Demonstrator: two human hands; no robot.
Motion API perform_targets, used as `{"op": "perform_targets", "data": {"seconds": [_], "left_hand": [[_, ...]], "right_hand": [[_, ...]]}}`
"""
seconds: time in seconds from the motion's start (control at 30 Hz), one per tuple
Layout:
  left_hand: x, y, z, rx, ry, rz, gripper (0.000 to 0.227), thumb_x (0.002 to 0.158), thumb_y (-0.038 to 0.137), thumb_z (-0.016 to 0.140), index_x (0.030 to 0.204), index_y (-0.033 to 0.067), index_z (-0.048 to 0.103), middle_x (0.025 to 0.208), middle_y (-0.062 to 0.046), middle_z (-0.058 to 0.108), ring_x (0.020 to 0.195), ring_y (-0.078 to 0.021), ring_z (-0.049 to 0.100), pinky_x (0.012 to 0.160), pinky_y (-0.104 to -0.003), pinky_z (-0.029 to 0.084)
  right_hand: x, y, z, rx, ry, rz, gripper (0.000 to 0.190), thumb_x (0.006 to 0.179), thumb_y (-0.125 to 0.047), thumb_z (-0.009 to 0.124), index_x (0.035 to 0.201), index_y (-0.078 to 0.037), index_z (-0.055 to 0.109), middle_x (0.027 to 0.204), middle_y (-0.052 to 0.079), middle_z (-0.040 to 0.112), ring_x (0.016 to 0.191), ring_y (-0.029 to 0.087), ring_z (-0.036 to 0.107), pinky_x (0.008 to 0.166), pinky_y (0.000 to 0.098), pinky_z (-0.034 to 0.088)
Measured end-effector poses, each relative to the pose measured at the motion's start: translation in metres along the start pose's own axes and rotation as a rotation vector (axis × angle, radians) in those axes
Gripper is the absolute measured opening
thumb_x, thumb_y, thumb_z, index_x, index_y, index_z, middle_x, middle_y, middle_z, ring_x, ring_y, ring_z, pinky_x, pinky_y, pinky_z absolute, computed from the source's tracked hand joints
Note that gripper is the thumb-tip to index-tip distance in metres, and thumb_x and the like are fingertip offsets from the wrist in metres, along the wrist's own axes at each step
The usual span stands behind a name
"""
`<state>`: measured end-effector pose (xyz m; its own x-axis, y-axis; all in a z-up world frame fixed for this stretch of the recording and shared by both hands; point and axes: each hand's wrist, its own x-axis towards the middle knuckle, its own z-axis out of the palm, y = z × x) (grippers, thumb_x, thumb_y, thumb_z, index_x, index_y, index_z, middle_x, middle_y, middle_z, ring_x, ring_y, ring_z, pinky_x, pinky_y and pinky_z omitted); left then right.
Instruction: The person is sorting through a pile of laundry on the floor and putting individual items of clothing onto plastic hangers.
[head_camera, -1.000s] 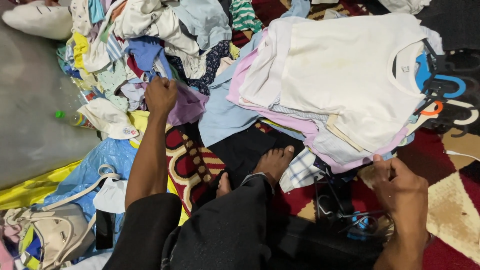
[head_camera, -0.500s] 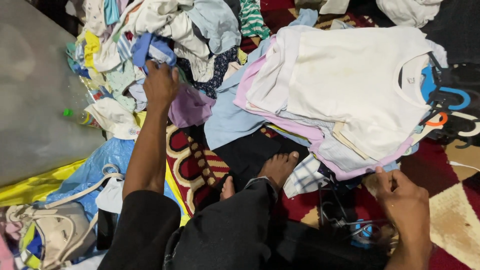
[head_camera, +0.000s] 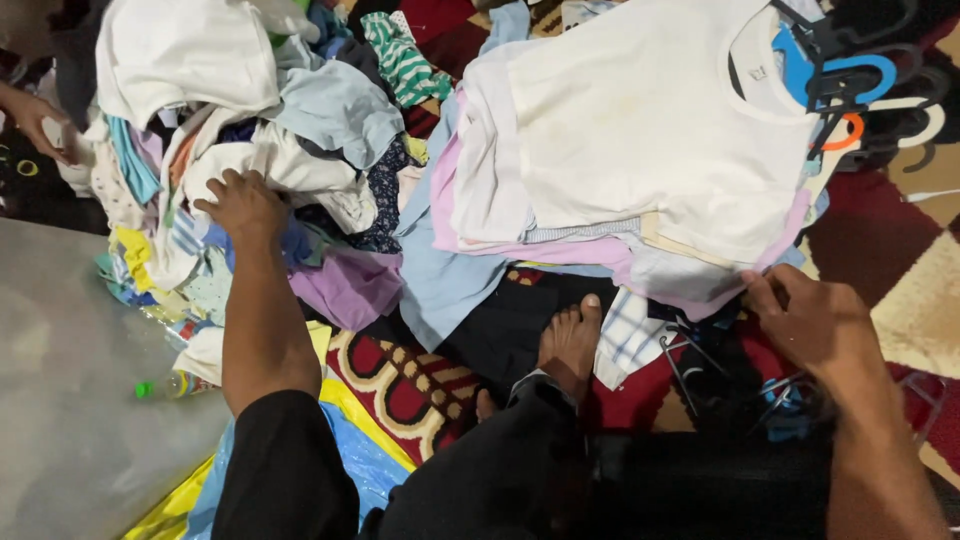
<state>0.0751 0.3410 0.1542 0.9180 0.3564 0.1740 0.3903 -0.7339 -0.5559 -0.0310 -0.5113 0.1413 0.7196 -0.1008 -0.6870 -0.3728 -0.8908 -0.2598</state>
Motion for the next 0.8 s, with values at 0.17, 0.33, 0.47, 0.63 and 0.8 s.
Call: {"op": "perform_targets", "data": {"seconds": [0.17, 0.33, 0.47, 0.63, 0.8], "left_hand": [[-0.064, 0.044, -0.034, -0.342, -0.168, 0.083, 0.033, 0.116, 0.029, 0.062, 0.120, 0.0025, 0.082, 0.111, -0.027, 0.083, 0.123, -0.0507, 0.065, 0.113, -0.075, 0.042], [-0.187, 0.092, -0.071, -0.827, -0.054, 0.043, 0.048, 0.117, 0.033, 0.054, 0.100, -0.0059, 0.077, 0.084, -0.029, 0.075, 0.070, -0.0484, 0.062, 0.073, -0.061, 0.053], [-0.254, 0.087, -0.073, -1.490, 0.043, -0.553, 0.041, 0.114, 0.030, 0.058, 0.103, -0.0028, 0.080, 0.090, -0.010, 0.077, 0.083, -0.0237, 0.066, 0.083, -0.036, 0.055], [-0.291, 0.081, -0.108, -2.699, -0.051, -0.627, 0.043, 0.103, 0.021, 0.056, 0.129, -0.0057, 0.079, 0.126, -0.016, 0.086, 0.109, -0.0245, 0.077, 0.108, -0.034, 0.059], [-0.304, 0.157, -0.168, -2.780, -0.014, -0.073, 0.013, 0.106, 0.006, 0.063, 0.104, 0.0099, 0.076, 0.102, -0.009, 0.079, 0.093, -0.0192, 0.071, 0.095, -0.037, 0.062]], "right_hand": [[-0.006, 0.004, -0.001, 0.029, 0.014, -0.038, 0.053, 0.136, -0.056, 0.055, 0.131, -0.014, 0.086, 0.092, 0.021, 0.091, 0.070, 0.033, 0.082, 0.067, 0.0462, 0.060], [-0.022, -0.001, -0.010, 0.135, 0.035, -0.057, 0.050, 0.132, -0.051, 0.067, 0.124, -0.006, 0.088, 0.090, 0.025, 0.086, 0.071, 0.036, 0.073, 0.071, 0.0514, 0.055], [-0.012, 0.008, 0.006, 0.041, 0.062, -0.181, 0.049, 0.133, -0.050, 0.063, 0.112, -0.011, 0.084, 0.087, 0.020, 0.088, 0.068, 0.032, 0.078, 0.067, 0.0478, 0.062], [0.004, 0.015, 0.032, 0.104, 0.162, -0.464, 0.042, 0.127, -0.037, 0.072, 0.100, -0.008, 0.083, 0.073, 0.014, 0.083, 0.054, 0.028, 0.071, 0.059, 0.0437, 0.060], [-0.026, -0.011, 0.051, 0.441, -0.011, -0.642, 0.044, 0.111, -0.048, 0.078, 0.152, -0.033, 0.079, 0.105, 0.014, 0.097, 0.112, 0.046, 0.089, 0.105, 0.0633, 0.068]]}}
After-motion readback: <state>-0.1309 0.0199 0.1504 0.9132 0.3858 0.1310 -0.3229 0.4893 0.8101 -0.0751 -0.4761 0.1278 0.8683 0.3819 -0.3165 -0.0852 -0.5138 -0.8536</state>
